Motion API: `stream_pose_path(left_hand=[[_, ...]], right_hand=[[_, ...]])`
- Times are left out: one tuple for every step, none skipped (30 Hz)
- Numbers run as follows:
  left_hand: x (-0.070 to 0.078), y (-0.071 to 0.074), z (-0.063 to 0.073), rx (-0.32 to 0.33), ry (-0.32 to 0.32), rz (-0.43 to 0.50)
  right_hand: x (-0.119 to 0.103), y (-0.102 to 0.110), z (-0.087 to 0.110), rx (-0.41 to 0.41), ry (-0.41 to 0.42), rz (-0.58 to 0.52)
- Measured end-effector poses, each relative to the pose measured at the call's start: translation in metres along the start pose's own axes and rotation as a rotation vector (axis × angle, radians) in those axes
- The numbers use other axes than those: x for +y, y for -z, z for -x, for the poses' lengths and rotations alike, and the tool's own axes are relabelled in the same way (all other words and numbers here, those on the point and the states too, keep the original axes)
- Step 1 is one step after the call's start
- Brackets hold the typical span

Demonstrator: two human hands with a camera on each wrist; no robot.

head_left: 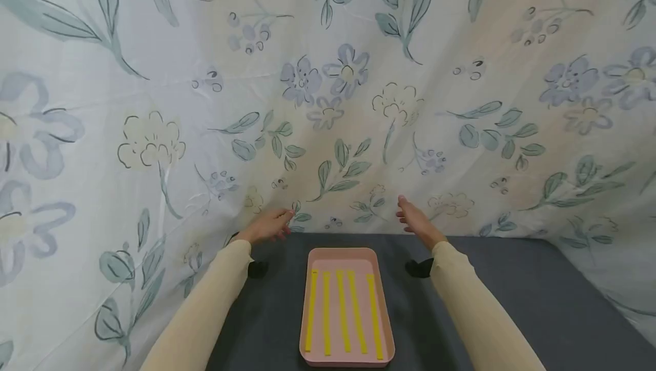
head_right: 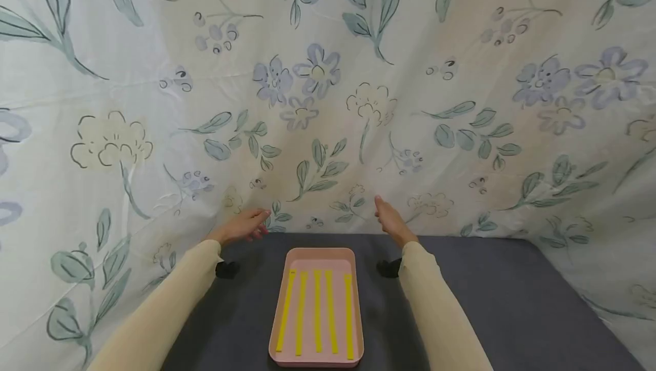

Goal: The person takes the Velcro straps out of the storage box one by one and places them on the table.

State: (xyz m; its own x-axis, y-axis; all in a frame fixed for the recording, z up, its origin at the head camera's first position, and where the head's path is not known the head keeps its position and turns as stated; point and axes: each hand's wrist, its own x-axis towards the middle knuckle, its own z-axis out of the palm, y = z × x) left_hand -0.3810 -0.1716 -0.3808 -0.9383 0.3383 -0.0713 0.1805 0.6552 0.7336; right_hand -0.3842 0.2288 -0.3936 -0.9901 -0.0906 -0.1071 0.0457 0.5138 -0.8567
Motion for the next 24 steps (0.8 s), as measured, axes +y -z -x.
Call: stream_pose_path(left_hand=[[-0.003,-0.003,0.002,-0.014,-0.007,0.023],[-0.007,-0.006,0.005,-0.029,-0.019,0.049],[-0.011,-0.009,0.008,-0.043,-0.044,0.071],[-0.016,-0.014,0.011,-0.055,-0.065,0.083],[-0.021,-0.019,0.015,-0.069,-0.089,0.092],[-0.026,-0.025,0.02,-0.085,-0.109,0.101],[-0.031,-0.03,0.024,-0.101,-0.125,0.104],[-0.035,-0.036,0.029,-0.121,-0.144,0.111],[-0.038,-0.041,0.034,-0.141,-0.155,0.123],[-0.043,-0.049,0.041,-0.162,-0.151,0.142],[-0.048,-0.056,0.047,-0.185,-0.151,0.166],[-0.052,-0.063,0.053,-0.208,-0.149,0.193],[-0.055,-0.069,0.058,-0.226,-0.148,0.215],[-0.057,-0.075,0.062,-0.242,-0.148,0.239],[-0.059,-0.08,0.066,-0.254,-0.148,0.259],[-0.062,-0.084,0.068,-0.265,-0.146,0.277],[-0.063,-0.089,0.071,-0.277,-0.146,0.29],[-0.065,-0.092,0.073,-0.289,-0.147,0.303],[-0.067,-0.095,0.075,-0.301,-0.141,0.317],[-0.068,-0.098,0.077,-0.313,-0.132,0.334],[-0.07,-0.101,0.079,-0.327,-0.12,0.348],[-0.071,-0.102,0.08,-0.34,-0.109,0.361],[-0.073,-0.104,0.081,-0.352,-0.103,0.37],[-0.074,-0.106,0.081,-0.367,-0.097,0.38]], right_hand=[[-0.002,0.002,-0.001,-0.014,0.007,-0.03],[-0.003,0.003,-0.002,-0.028,0.016,-0.066],[-0.004,0.004,-0.002,-0.043,0.02,-0.096],[-0.004,0.004,-0.003,-0.06,0.026,-0.134],[-0.004,0.004,-0.003,-0.075,0.033,-0.164],[-0.004,0.003,-0.003,-0.092,0.04,-0.193],[-0.005,0.003,-0.003,-0.109,0.047,-0.22],[-0.005,0.001,-0.003,-0.12,0.051,-0.252],[-0.005,0.0,-0.002,-0.134,0.058,-0.282],[-0.003,-0.004,-0.002,-0.156,0.065,-0.324],[0.0,-0.009,-0.001,-0.176,0.075,-0.364],[0.002,-0.012,-0.001,-0.192,0.079,-0.412],[0.003,-0.016,-0.001,-0.21,0.084,-0.467],[0.005,-0.019,-0.002,-0.221,0.088,-0.525],[0.005,-0.022,-0.002,-0.23,0.093,-0.584],[0.006,-0.025,-0.003,-0.241,0.1,-0.635],[0.006,-0.028,-0.004,-0.246,0.105,-0.678],[0.006,-0.032,-0.005,-0.25,0.102,-0.719],[0.006,-0.036,-0.006,-0.255,0.099,-0.755],[0.005,-0.04,-0.007,-0.256,0.093,-0.78],[0.005,-0.045,-0.008,-0.264,0.086,-0.8],[0.005,-0.05,-0.009,-0.272,0.079,-0.81],[0.006,-0.056,-0.01,-0.28,0.073,-0.813],[0.006,-0.062,-0.01,-0.28,0.057,-0.82]])
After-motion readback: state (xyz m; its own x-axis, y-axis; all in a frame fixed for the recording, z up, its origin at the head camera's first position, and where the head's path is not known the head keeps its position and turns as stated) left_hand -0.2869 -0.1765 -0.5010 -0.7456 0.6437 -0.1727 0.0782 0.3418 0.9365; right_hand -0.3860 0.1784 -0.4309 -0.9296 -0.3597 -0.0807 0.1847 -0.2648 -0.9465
